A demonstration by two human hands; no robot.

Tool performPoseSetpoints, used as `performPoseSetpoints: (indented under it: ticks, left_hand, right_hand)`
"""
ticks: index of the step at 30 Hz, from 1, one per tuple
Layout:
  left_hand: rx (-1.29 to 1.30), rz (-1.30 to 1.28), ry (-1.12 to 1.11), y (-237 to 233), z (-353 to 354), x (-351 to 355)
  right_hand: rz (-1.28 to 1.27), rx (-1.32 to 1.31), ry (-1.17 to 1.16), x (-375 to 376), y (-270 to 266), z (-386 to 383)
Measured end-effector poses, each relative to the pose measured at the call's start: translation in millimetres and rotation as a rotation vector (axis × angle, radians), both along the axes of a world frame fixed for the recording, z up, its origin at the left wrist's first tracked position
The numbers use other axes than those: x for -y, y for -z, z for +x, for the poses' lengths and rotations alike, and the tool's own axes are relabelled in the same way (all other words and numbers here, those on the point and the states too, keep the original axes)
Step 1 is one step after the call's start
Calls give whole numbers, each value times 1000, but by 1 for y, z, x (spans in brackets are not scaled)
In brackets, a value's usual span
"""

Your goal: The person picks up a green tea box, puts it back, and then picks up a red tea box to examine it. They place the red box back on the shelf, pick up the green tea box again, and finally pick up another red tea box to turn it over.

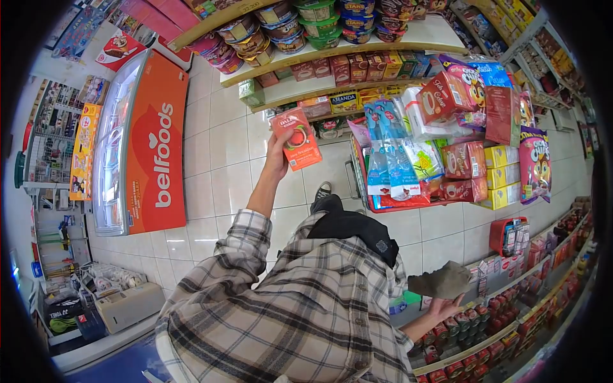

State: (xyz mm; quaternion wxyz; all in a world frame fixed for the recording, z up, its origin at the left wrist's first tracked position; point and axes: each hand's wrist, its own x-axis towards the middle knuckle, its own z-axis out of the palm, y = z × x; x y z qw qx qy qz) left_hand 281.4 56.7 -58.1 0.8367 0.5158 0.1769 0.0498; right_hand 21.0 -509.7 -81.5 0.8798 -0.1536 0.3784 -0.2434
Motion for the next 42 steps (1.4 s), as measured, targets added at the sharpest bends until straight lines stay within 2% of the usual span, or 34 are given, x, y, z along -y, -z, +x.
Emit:
performPoseSetpoints:
  ticks: [2, 3, 6, 7, 10, 11, 14, 15, 18, 19, 21, 22, 23, 24, 25, 27, 30, 31, 33, 34, 36, 38, 42]
  left_hand:
    - [85, 430, 5, 4, 14, -15]
    - [4, 608, -1, -7, 19, -19]
    - [110, 1092, 219, -18, 45, -47]
    - [106, 928, 241, -24, 53, -51]
    - [113, 1188, 366, -3, 85, -93]
    - [78, 1185, 381, -2, 93, -103]
    - [152, 1505, 284, 16, 114, -128]
    - [102, 1680, 202, 11, 116, -129]
    - [76, 1322, 69, 31, 131, -140]
    - [41, 1269, 64, 34, 134, -142]
    - [125, 1244, 42, 39, 142, -146]
    - [166, 1232, 30, 42, 146, -150]
    - [125, 1217, 26, 52, 150, -155]
    - [78, 1262, 23, 57, 154, -159]
    - [32, 1310, 19, 61, 159, -164]
    - [-92, 1415, 11, 67, 167, -170]
    - [-114, 1455, 29, 78, 182, -186]
    - [-186, 1472, 102, 82, 189, -195]
    - [-215, 1663, 173, 88, 196, -208]
    - [-228, 1758, 208, 89, 198, -210]
    - [-238, 1871, 165, 90, 201, -213]
    - [-291, 1946, 160, 92, 204, -215]
    - [-404, 1963, 270, 115, 217, -237]
  right_hand:
    - [12, -19, 13, -3, 13, -7]
    - [13, -30, 23, -5, 19, -10]
    - [15, -97, 55, -22, 28, -10]
    - [14, -127, 65, -29, 28, -10]
    - [9, -151, 80, -49, 40, -14]
    - [11, -164, 91, -55, 44, -17]
    - [27, -217, 138, -73, 52, -25]
    - [28, -229, 140, -79, 55, -29]
    - [-267, -330, -14, -115, 51, -42]
    - [-552, -452, -114, -148, 34, -38]
    - [-640, -433, -170, -162, 38, -46]
    - [-447, -292, -124, -144, 66, -66]
    - [-454, -308, -120, -152, 65, -69]
    - [-460, -323, -115, -161, 62, -71]
    - [-662, -498, -152, -202, 24, -52]
    - [-862, -663, -185, -234, 6, -43]
    - [-929, -594, -190, -248, 26, -61]
    - [-993, -560, -208, -258, 23, -64]
    - [-902, -569, -248, -258, 38, -85]
    - [-746, -606, -270, -234, 76, -120]
    - [-374, -613, -131, -233, 85, -128]
    - [50, -537, 184, -249, 52, -87]
    - [16, -601, 148, -258, 54, -91]
